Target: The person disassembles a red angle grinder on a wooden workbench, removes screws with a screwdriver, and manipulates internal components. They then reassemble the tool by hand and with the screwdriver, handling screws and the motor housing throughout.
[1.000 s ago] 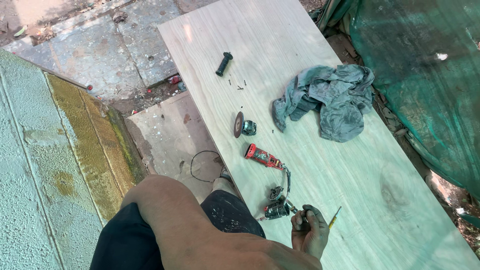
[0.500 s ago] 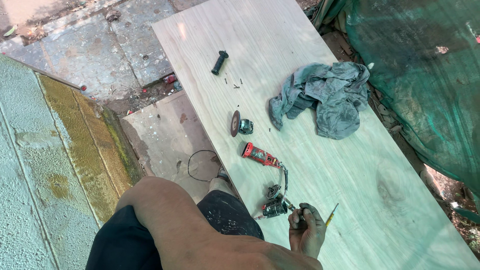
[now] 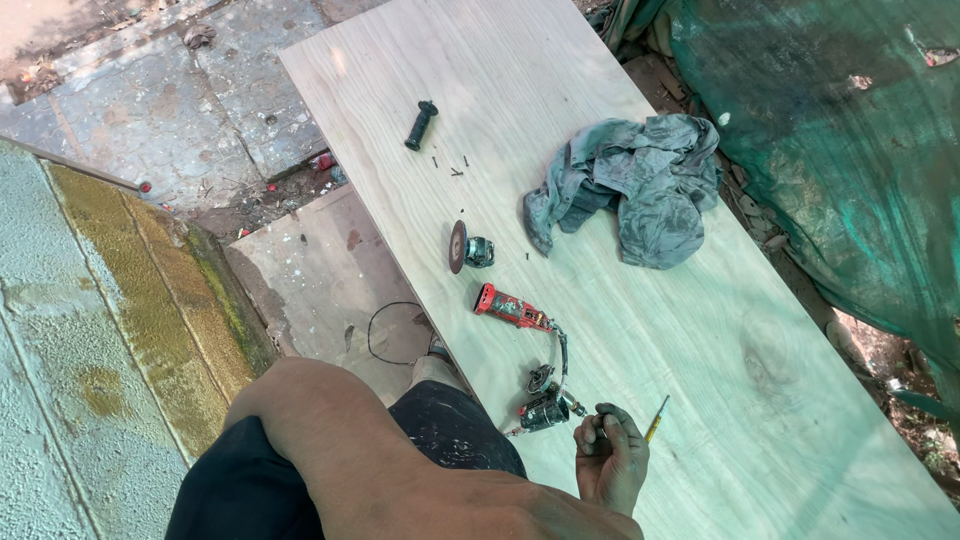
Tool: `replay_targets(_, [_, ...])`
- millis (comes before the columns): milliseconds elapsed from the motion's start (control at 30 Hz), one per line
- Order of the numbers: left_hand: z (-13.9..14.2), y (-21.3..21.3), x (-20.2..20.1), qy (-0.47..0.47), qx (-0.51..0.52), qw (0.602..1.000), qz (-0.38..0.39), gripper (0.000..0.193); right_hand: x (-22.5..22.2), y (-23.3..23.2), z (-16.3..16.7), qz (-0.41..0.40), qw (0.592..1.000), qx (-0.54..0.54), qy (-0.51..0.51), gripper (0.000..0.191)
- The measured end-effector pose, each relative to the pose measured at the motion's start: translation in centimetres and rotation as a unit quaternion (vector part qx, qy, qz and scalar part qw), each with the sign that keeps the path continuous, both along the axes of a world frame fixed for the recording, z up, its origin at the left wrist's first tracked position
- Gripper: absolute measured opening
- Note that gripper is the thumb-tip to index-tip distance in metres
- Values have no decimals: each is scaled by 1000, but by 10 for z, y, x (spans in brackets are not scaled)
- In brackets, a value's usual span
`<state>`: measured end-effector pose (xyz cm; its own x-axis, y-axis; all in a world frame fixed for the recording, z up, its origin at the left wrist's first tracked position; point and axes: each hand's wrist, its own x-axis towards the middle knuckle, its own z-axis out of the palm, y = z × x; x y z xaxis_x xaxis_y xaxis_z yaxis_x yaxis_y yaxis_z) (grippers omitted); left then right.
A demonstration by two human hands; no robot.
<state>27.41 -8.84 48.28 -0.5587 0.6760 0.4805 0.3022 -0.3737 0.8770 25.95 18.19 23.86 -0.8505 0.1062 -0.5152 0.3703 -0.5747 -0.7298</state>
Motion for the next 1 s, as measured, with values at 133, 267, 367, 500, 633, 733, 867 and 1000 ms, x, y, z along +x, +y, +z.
replay_targets(133, [-20, -6, -29, -63, 11, 997, 46, 33, 0, -2, 2, -18, 1000, -11, 20, 15])
replay_targets(267, [-71, 13, -65, -206, 76, 972, 83, 35, 3, -6, 11, -30, 998, 37, 46, 19])
replay_targets(367, [-113, 36, -74, -350, 161, 919, 80, 34, 10, -12, 26, -7, 987, 54, 149, 16])
replay_targets(500, [-150, 45, -69, -418, 141, 895, 69, 36, 14, -26, 56, -1, 973, 58, 222, 17])
replay_targets(633, [-157, 46, -69, -393, 120, 910, 53, 41, 8, -48, 86, 26, 974, 50, 219, 25])
replay_targets(733, [-153, 48, -70, -385, 104, 916, 51, 42, 6, -59, 97, 25, 987, 6, 158, 33])
replay_targets(867, [-146, 47, -74, -370, 53, 925, 73, 41, 3, -62, 94, 39, 985, -28, 165, 37])
replay_targets(1000, [-144, 45, -79, -340, 9, 935, 102, 32, -1, -59, 83, 26, 984, -104, 140, 33])
